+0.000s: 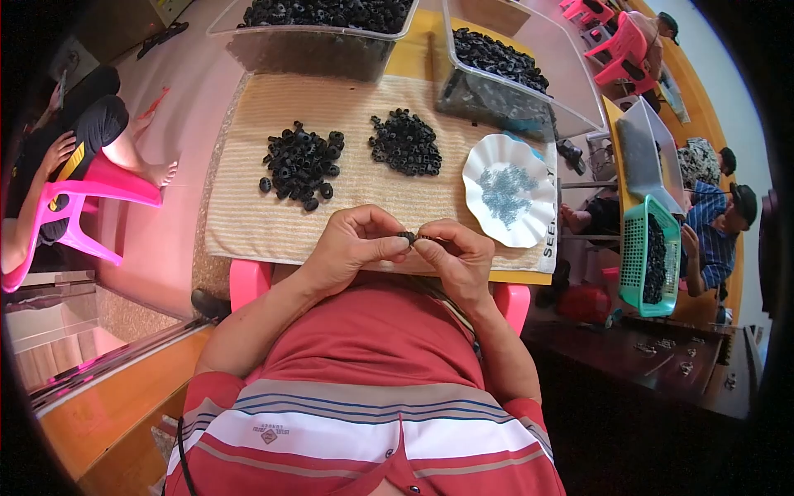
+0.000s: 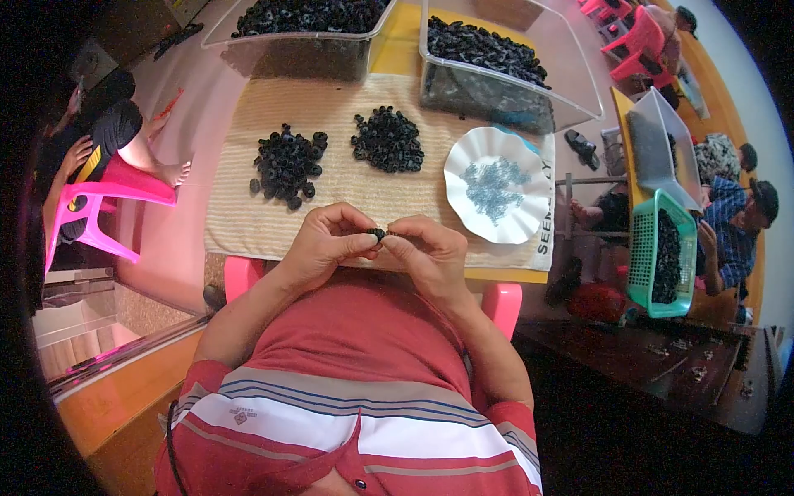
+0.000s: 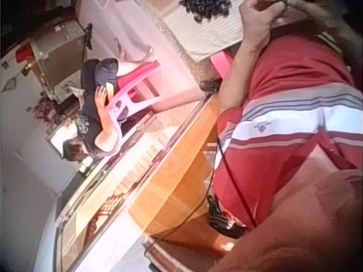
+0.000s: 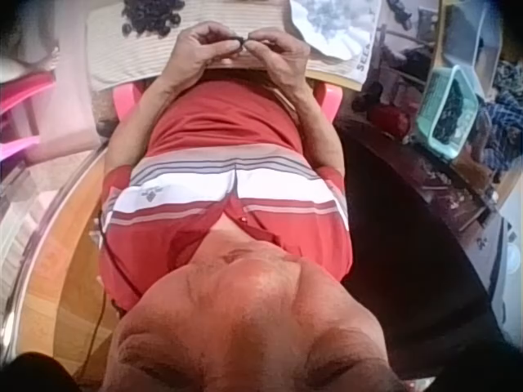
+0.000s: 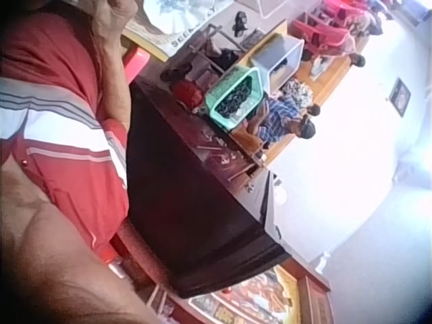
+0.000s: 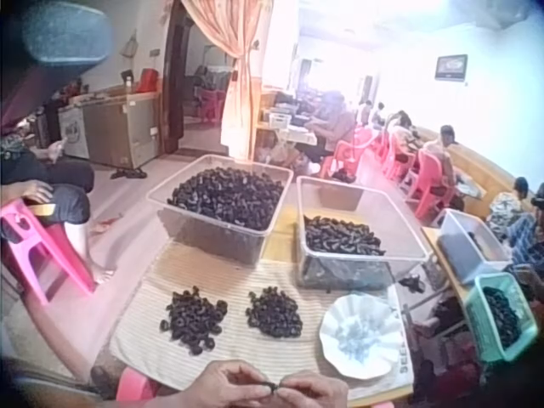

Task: The person sorts small black plastic components by hand on a table in an assembly area.

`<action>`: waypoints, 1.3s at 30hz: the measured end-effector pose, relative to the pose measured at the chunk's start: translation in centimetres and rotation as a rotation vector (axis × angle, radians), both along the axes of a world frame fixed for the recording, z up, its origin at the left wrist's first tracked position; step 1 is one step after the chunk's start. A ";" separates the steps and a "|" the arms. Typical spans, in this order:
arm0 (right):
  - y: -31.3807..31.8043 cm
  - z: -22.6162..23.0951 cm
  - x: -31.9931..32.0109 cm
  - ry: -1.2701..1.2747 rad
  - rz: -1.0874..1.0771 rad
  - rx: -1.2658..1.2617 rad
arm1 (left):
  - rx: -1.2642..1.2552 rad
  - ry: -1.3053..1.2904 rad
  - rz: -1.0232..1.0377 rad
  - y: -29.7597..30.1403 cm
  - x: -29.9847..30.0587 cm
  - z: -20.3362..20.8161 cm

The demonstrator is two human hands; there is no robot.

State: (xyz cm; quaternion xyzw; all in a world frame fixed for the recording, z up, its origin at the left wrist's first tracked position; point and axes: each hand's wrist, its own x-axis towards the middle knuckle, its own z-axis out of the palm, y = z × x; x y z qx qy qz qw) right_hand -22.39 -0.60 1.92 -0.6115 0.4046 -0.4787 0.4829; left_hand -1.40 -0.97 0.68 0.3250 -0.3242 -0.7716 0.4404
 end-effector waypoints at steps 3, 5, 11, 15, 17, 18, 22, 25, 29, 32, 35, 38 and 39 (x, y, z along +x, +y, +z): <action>0.0 -0.1 0.0 -0.002 -0.010 -0.008 | -0.004 -0.005 0.001 0.0 0.0 0.0; -0.1 -0.2 0.0 0.030 -0.008 -0.040 | -0.005 -0.008 0.004 0.1 0.0 0.0; -0.1 -0.2 0.2 0.017 -0.008 -0.115 | 0.011 0.001 -0.001 0.1 0.1 -0.1; 0.1 -0.5 0.1 0.034 -0.030 -0.047 | -0.010 0.003 0.001 0.2 0.1 -0.3; 0.1 -0.6 0.0 0.031 -0.035 -0.011 | -0.026 0.010 0.003 0.2 0.0 -0.3; 0.1 -0.7 0.1 0.015 -0.032 -0.001 | -0.034 0.003 0.008 0.3 0.0 -0.3; 0.1 -0.7 0.1 0.011 -0.031 0.017 | -0.062 -0.049 0.025 0.3 0.0 -0.4; 0.1 -1.0 -0.1 0.028 -0.022 0.006 | -0.054 -0.122 0.022 0.4 0.0 0.0; -0.1 -1.1 -0.1 0.003 -0.001 -0.041 | -0.065 -0.190 0.021 0.5 -0.1 -0.2; -0.1 -1.1 0.4 -0.051 -0.028 0.002 | -0.264 -0.316 0.063 0.6 0.2 -1.0; 0.0 -1.2 0.4 -0.073 -0.034 0.022 | -0.312 -0.335 0.103 0.6 -0.2 -0.8; 0.1 -1.2 0.5 -0.098 -0.042 0.040 | -0.333 -0.248 0.169 0.8 -0.5 -0.7; 0.1 -1.2 0.6 -0.122 -0.052 0.062 | -0.263 -0.227 0.149 0.8 -0.5 -0.5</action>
